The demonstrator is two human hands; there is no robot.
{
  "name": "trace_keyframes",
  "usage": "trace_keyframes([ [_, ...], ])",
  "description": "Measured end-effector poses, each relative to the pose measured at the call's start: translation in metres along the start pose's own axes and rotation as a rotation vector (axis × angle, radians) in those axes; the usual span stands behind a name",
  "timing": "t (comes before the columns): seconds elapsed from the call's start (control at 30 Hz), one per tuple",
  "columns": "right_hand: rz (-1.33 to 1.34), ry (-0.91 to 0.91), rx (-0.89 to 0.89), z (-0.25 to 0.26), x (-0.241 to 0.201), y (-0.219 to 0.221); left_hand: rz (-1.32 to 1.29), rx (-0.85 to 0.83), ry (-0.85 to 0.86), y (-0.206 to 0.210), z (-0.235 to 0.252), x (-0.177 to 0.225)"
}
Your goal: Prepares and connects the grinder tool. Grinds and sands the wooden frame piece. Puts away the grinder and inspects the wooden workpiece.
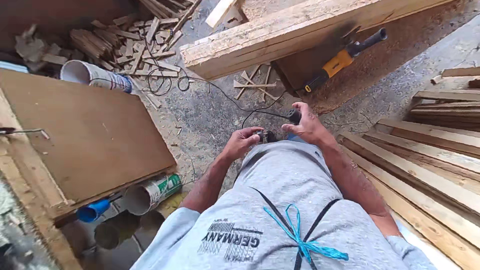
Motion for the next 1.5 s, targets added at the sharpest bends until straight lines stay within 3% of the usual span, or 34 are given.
trace_keyframes([
  [0.1, -0.033, -0.143, -0.1, -0.011, -0.009, 0.027, -0.121, 0.042, 0.021, -0.016, -0.002, 0.003],
  [0.23, -0.198, -0.251, -0.161, -0.019, -0.036, 0.042, -0.083, 0.063, 0.051, -0.022, -0.002, 0.012],
  [0.4, -0.278, -0.489, -0.102, -0.015, -0.049, 0.058, 0.014, 0.057, 0.14, -0.025, -0.006, 0.02],
  [0.8, -0.172, -0.62, -0.164, -0.014, -0.055, 0.066, 0.622, -0.075, 0.22, 0.0, -0.015, 0.064],
  [1.0, -0.201, -0.63, -0.076, -0.015, -0.059, 0.058, 0.621, -0.046, 0.111, 0.002, -0.012, 0.067],
  [1.27, -0.33, -0.723, 0.032, -0.021, -0.069, 0.055, 0.698, -0.038, 0.091, 0.011, -0.009, 0.069],
  [1.5, -0.288, -0.767, 0.068, -0.024, -0.075, 0.053, 0.61, 0.048, 0.129, 0.016, -0.006, 0.063],
])
Point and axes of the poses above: each hand's wrist, its own z-axis towards the middle knuckle, its own y-axis out of the palm, x = y × z, the point moved 9 cm from there along z, towards the middle knuckle, and after that the axes turned 10 degrees about -z, right-handed, at the moved point
